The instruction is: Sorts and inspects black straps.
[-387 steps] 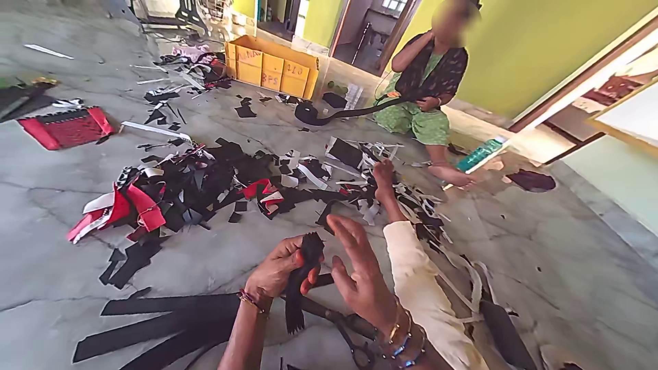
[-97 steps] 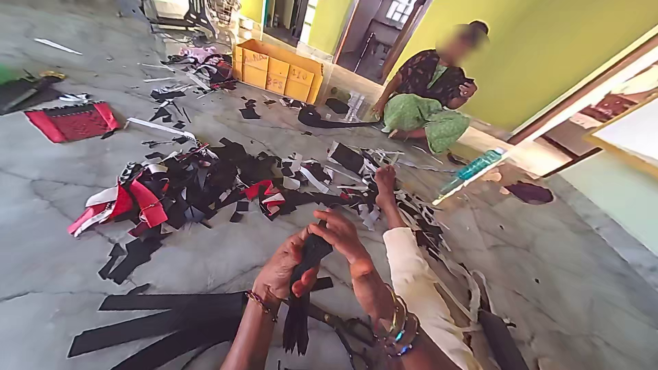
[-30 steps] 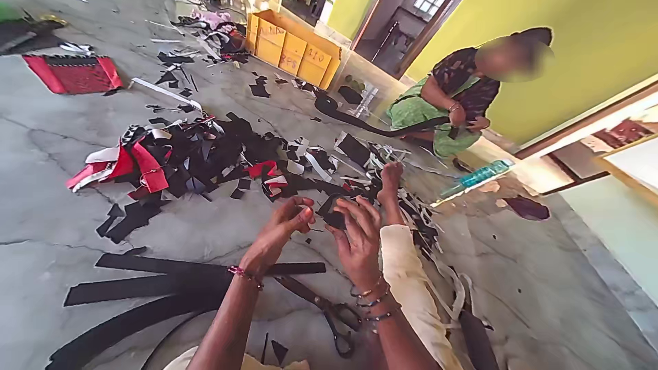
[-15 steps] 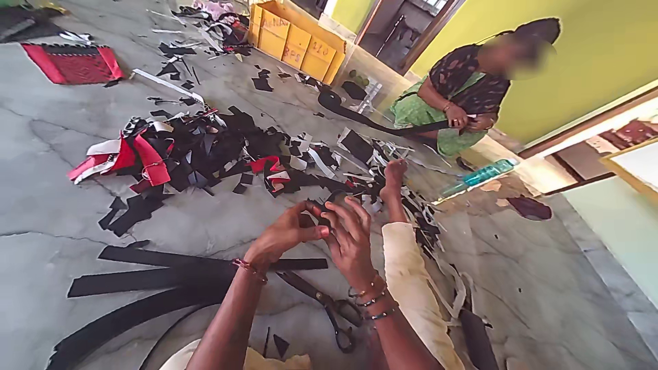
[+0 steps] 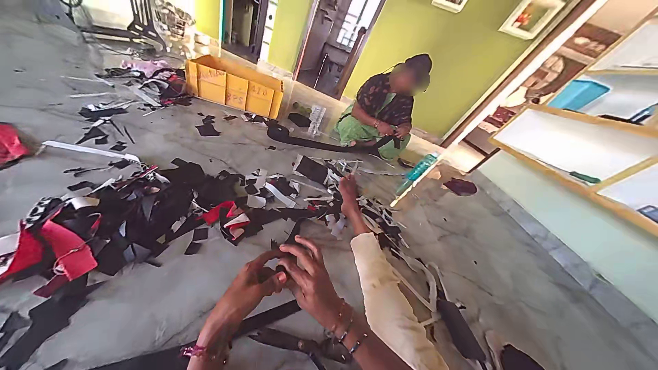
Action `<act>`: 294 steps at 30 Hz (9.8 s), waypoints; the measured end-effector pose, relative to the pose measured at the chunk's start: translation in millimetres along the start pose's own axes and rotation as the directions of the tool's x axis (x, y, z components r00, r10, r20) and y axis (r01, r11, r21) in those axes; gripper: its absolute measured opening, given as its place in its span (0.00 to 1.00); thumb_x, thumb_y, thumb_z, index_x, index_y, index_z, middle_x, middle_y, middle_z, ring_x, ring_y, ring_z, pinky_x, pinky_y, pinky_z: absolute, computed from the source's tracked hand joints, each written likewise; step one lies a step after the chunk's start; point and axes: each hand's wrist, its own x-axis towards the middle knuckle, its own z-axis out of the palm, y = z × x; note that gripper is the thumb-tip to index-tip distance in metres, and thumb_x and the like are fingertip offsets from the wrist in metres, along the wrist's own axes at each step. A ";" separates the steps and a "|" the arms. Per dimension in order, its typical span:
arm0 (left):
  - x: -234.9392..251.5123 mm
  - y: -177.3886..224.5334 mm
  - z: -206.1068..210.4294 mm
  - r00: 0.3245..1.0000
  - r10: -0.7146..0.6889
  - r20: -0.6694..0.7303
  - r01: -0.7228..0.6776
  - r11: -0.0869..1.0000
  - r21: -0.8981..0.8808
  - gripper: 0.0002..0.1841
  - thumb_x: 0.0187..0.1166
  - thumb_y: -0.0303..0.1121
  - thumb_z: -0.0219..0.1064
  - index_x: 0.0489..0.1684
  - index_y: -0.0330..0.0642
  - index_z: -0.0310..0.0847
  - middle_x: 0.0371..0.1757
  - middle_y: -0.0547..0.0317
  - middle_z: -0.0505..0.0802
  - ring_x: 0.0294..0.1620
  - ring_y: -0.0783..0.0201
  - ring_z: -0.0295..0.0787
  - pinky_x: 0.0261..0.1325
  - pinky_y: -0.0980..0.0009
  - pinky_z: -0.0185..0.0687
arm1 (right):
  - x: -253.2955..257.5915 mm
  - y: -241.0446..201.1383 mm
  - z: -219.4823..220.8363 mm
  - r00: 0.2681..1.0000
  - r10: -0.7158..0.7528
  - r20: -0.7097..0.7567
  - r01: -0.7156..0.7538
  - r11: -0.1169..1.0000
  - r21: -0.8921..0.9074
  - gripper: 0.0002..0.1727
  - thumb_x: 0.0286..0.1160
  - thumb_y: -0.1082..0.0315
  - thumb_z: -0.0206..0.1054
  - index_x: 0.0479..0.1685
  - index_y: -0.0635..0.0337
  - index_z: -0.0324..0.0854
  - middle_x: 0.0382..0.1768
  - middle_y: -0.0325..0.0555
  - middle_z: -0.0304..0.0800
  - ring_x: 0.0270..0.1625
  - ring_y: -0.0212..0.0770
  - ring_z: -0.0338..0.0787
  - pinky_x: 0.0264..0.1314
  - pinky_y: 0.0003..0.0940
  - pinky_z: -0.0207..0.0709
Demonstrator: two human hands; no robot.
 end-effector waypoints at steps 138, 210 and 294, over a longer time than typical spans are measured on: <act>2.9 -26.5 4.5 0.937 0.165 0.309 0.103 0.714 -0.692 0.17 0.75 0.56 0.70 0.42 0.54 0.90 0.20 0.72 0.86 0.12 0.81 0.78 0.15 0.85 0.76 | 16.4 -12.6 -24.5 0.904 0.346 0.251 -0.388 0.419 0.821 0.21 0.82 0.75 0.61 0.68 0.83 0.77 0.62 0.54 0.91 0.64 0.30 0.90 0.70 0.26 0.81; 1.9 -26.9 18.2 0.920 0.200 0.336 0.102 0.707 -0.700 0.15 0.76 0.56 0.70 0.36 0.58 0.94 0.19 0.72 0.88 0.15 0.80 0.82 0.18 0.83 0.79 | 9.4 -25.7 -23.5 0.945 0.327 -0.013 -0.229 0.687 0.689 0.18 0.82 0.68 0.65 0.57 0.78 0.84 0.49 0.51 0.95 0.57 0.27 0.92 0.64 0.22 0.83; 5.6 -25.1 15.3 0.930 0.250 0.270 -0.021 0.769 -0.638 0.12 0.78 0.51 0.70 0.42 0.58 0.95 0.28 0.70 0.95 0.26 0.79 0.90 0.33 0.82 0.87 | 6.0 -28.8 -22.6 0.936 0.351 -0.014 -0.207 0.582 0.786 0.20 0.79 0.70 0.68 0.67 0.70 0.81 0.57 0.43 0.94 0.61 0.28 0.91 0.64 0.25 0.86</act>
